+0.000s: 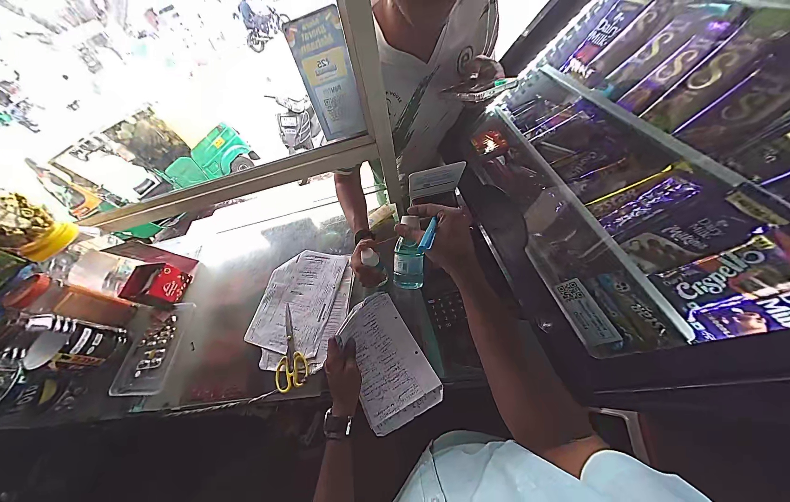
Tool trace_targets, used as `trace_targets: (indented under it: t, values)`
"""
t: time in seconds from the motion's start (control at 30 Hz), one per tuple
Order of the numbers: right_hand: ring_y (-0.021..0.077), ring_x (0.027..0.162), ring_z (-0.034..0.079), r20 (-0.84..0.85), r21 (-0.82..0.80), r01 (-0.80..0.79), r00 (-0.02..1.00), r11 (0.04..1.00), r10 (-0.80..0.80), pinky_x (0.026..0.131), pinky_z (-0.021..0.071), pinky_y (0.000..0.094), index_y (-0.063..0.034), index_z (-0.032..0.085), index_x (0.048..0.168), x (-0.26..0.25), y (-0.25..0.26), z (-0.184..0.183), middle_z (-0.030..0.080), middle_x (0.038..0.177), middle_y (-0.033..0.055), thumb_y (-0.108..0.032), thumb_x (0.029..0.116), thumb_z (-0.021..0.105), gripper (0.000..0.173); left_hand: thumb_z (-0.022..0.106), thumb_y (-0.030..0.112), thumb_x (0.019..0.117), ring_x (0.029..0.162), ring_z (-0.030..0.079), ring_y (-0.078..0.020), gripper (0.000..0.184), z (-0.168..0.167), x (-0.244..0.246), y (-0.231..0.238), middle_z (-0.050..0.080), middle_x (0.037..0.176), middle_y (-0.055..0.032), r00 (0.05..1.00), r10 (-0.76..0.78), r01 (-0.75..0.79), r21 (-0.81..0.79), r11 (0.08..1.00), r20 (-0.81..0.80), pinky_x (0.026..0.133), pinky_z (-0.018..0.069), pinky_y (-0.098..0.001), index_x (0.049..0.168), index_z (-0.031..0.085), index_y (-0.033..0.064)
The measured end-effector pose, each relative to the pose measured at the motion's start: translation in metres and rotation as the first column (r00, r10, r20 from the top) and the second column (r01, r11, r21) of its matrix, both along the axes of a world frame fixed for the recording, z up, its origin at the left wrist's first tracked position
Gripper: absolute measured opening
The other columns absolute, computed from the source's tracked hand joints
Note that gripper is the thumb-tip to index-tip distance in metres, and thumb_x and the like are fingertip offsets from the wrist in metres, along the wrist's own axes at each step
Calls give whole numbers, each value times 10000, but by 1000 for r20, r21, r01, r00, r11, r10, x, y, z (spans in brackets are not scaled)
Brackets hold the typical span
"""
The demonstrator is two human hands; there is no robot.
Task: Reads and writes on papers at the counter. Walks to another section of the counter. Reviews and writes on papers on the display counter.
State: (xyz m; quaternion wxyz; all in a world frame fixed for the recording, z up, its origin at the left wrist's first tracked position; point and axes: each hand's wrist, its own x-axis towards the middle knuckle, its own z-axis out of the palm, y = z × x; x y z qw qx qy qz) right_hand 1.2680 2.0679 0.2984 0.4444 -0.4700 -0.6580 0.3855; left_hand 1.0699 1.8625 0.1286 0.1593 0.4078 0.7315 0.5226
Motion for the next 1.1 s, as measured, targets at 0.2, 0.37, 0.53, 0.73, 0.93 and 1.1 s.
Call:
trace_targets:
  t: [0.2,0.37,0.53,0.73,0.93,1.1]
  values:
    - [103,726,690,-400,15,-310,869,951,290,644,589,253,-75,718,1219,12,-14,-5,748,930,61,-97,914,756,308,665,171,975,1123,678,-329,552,3,13,8,659,1260,-241,966,121,-133,-38,990,-228,986,544,-501,1446,470,-40]
    - [72,749,722,-227,95,-212,947,973,228,642,603,245,-111,737,1195,12,-58,-1,777,933,24,-191,867,824,348,655,251,955,1174,568,-423,357,30,36,5,595,1290,-278,814,206,-117,195,974,-543,1004,446,-536,1224,695,19]
    - [133,723,699,-5,184,-207,977,961,211,649,579,373,-112,739,1221,-23,-101,-17,764,938,48,-366,889,794,422,863,360,780,1254,579,-237,1014,75,66,-1,517,1407,-246,967,-254,244,252,936,8,1029,528,-397,1493,297,-85]
    - [191,1009,729,101,121,-292,954,949,281,874,589,383,-70,762,1137,-26,-127,-112,761,1094,100,-315,1008,631,307,530,-1,928,808,710,-255,492,62,11,-3,641,1019,-157,549,-298,-96,413,906,781,721,630,-418,1361,302,51]
    - [348,1518,337,551,-82,-657,597,750,583,1263,174,550,-182,703,1323,5,-125,-156,491,1562,118,-480,912,721,508,358,147,1078,959,700,-280,290,46,2,4,661,1135,-184,231,-393,-133,429,894,890,865,598,-431,1301,509,40]
    - [318,1518,343,530,-142,-770,471,622,705,1272,124,542,-132,693,1314,28,-103,-147,506,1545,142,-405,907,752,493,271,249,1110,999,700,-283,375,31,15,22,675,1176,-183,208,-440,-49,459,887,873,892,582,-421,1324,522,70]
